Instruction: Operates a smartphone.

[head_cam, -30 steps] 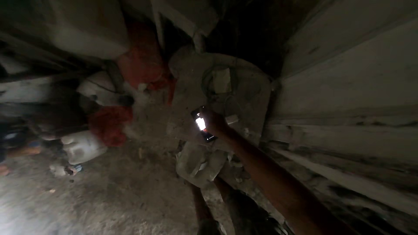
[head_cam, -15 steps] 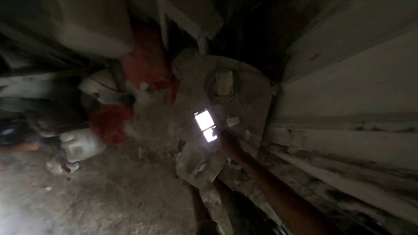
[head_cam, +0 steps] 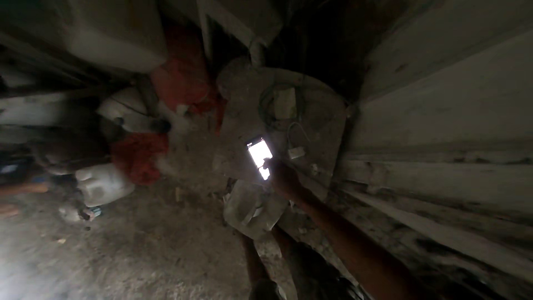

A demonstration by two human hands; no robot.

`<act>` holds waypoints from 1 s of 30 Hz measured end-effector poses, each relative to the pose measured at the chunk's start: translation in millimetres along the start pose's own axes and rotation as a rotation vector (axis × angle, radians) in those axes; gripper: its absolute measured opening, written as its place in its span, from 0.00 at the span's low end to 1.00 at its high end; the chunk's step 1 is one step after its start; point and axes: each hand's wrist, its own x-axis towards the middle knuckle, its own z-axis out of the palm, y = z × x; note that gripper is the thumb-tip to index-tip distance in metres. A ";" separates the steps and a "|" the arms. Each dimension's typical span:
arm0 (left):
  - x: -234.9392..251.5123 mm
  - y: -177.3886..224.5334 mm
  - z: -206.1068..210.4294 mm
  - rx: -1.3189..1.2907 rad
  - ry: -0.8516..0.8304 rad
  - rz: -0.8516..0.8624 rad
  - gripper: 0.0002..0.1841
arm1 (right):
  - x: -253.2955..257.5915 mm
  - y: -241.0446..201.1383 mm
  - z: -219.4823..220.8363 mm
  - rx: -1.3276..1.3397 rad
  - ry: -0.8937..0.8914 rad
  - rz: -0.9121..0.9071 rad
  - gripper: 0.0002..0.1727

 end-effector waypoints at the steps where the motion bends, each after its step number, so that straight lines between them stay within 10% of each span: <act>1: -1.6 -1.4 0.5 -0.015 -0.007 0.004 0.29 | 4.1 -2.4 -1.5 -0.019 -0.040 0.003 0.18; 30: -3.8 5.7 -1.2 -0.190 -0.006 -0.033 0.29 | 22.7 -28.9 -1.0 -0.118 -0.087 -0.068 0.23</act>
